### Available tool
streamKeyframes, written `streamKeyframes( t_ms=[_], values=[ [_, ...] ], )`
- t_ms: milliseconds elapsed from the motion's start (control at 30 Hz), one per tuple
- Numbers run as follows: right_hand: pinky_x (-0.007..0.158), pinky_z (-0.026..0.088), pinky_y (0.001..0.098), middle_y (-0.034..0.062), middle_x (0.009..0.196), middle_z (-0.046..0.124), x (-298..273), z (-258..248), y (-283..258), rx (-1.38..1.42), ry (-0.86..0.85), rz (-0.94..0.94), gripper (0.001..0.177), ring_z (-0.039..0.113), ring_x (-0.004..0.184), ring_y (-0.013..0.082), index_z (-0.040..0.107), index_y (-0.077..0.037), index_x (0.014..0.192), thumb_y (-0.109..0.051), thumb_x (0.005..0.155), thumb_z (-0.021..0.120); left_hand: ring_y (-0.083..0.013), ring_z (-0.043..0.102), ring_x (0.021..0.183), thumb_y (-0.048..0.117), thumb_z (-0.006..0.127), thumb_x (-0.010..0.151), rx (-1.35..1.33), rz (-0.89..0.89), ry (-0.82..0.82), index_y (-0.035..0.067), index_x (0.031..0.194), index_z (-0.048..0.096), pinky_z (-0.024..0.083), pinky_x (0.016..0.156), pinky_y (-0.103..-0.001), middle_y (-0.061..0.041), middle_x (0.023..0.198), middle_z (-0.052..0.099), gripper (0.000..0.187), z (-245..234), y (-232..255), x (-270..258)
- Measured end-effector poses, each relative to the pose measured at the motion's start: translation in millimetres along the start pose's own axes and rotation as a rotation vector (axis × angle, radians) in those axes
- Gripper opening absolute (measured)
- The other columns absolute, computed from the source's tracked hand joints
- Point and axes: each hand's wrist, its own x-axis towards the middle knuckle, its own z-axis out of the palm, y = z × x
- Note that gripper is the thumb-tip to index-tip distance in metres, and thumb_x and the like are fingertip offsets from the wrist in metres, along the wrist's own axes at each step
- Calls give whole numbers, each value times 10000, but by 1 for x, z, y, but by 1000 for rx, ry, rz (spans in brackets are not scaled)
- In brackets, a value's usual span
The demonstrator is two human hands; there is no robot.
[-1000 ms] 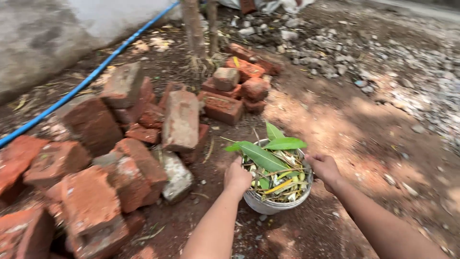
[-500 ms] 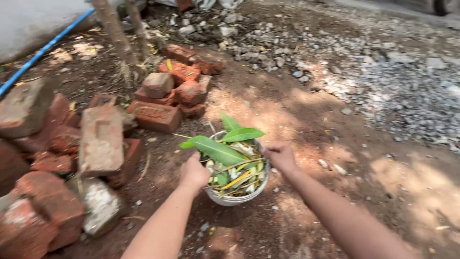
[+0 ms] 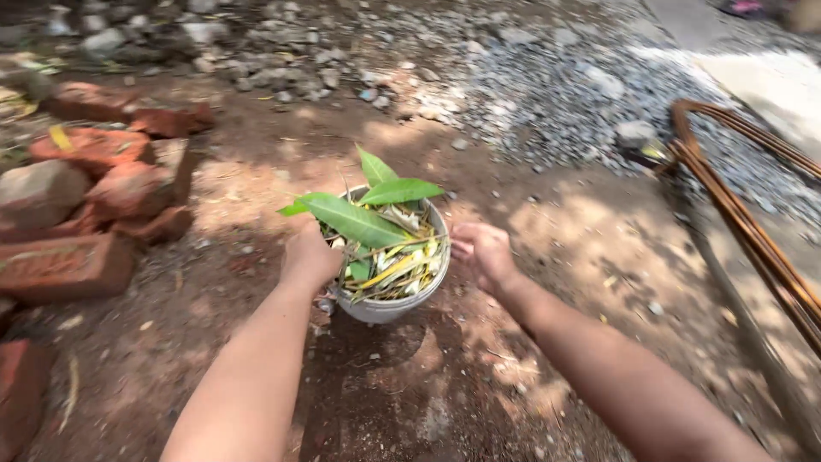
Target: Gathering fallen leaves into a bucket and arranging bricks on the ground in an outdoor yard.
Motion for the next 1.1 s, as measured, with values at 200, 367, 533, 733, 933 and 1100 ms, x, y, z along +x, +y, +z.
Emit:
streamKeyframes(
  t_ms=[200,367,533,733,933,1100],
  values=[
    [979,548,407,174,1225,729,-9,-99,-72,-281,64,42,392,664,1089,256,641,-4,1304,-164,981,489,-398,652,1200,149,713,823,-49,282,-199,52,1271,636,512,1025,-478,-222,1263,682,465,78,84,32],
    [1085,431,440,171,1430,579,-91,-151,-109,-1029,227,14,393,494,1343,269,604,16,1383,-169,1037,598,-420,651,1179,112,706,812,-140,519,-207,13,1235,651,501,1024,-490,-250,1210,703,437,152,113,5],
    [1169,413,416,81,1567,520,-157,-137,-92,-1408,257,459,714,570,1359,276,122,-279,1668,-185,1050,468,-428,625,1162,99,741,767,-173,430,-298,41,1294,593,481,1010,-497,-247,1208,675,551,199,108,13],
    [1245,288,438,124,1643,331,-190,-221,30,-1930,-233,384,589,332,1517,320,473,-81,1503,91,940,450,-399,637,1181,148,767,818,24,338,-342,81,1252,659,512,990,-505,-213,1253,675,453,202,85,23],
    [1269,280,410,116,1718,111,-183,-207,63,-1989,-343,640,806,209,1555,316,330,-112,1594,101,844,535,-407,740,929,109,833,796,-62,74,-318,39,1218,641,653,580,-469,-239,1210,692,469,162,67,55],
    [1219,326,442,138,1727,-18,-171,-211,81,-2106,-413,741,810,165,1556,340,227,-113,1636,44,904,537,-405,767,804,-14,684,879,-193,-83,-344,66,1257,617,646,566,-540,-219,1084,723,392,157,30,96]
  ],
)
